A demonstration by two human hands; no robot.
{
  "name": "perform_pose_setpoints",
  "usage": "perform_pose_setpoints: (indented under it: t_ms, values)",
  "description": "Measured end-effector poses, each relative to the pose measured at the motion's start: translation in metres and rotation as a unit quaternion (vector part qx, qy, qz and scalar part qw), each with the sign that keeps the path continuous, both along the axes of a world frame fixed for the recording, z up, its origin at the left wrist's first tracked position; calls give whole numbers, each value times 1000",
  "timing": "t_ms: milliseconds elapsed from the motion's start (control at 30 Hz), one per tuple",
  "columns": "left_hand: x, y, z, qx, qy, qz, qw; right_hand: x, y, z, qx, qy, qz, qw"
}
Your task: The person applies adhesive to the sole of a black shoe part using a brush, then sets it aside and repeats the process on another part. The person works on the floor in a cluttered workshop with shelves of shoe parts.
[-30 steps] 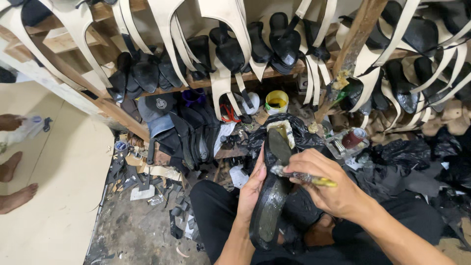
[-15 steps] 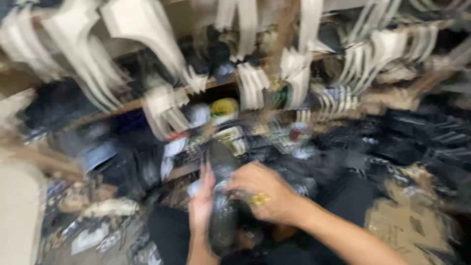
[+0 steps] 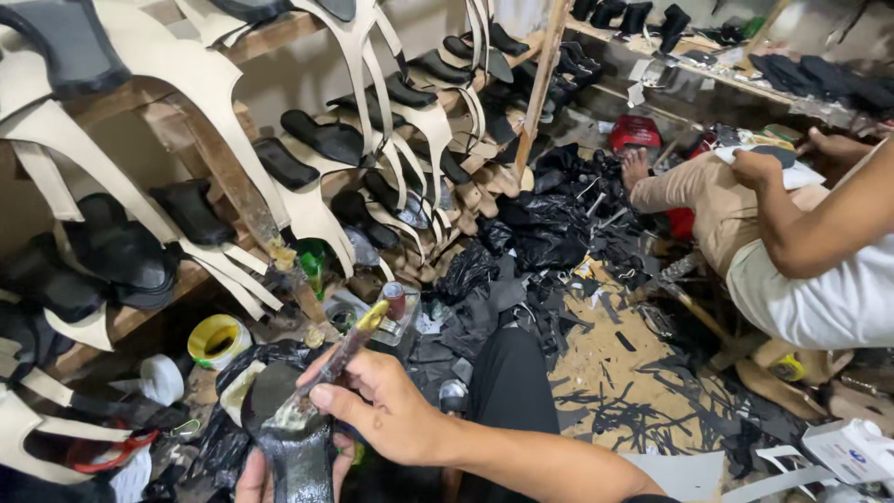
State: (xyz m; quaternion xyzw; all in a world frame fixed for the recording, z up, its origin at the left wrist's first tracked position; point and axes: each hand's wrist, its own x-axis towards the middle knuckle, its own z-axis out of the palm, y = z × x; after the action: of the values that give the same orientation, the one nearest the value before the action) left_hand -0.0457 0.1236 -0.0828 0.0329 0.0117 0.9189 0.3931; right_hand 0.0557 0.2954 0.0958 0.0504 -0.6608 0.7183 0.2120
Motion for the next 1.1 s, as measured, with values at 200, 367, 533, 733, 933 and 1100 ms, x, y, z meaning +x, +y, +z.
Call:
perform_pose_setpoints:
  t_ms: [200, 367, 533, 733, 933, 1100]
  values:
    - [20, 12, 54, -215, 38, -6, 976, 2, 8, -12, 45, -8, -45, 998]
    - [27, 1, 80, -56, -53, -24, 997, -10, 3, -11, 218, 83, -130, 964]
    - [32, -8, 97, -33, 40, -7, 999, -13, -18, -6, 260, 109, -127, 951]
    - [35, -9, 105, -48, 39, 83, 995, -20, -38, -6, 339, 141, -124, 922]
    - [16, -20, 96, -80, 18, 130, 988, -5, -59, -12, 367, 156, -22, 917]
    - [16, -29, 88, -58, 57, 109, 991, -6, -58, -20, 380, 171, 8, 909]
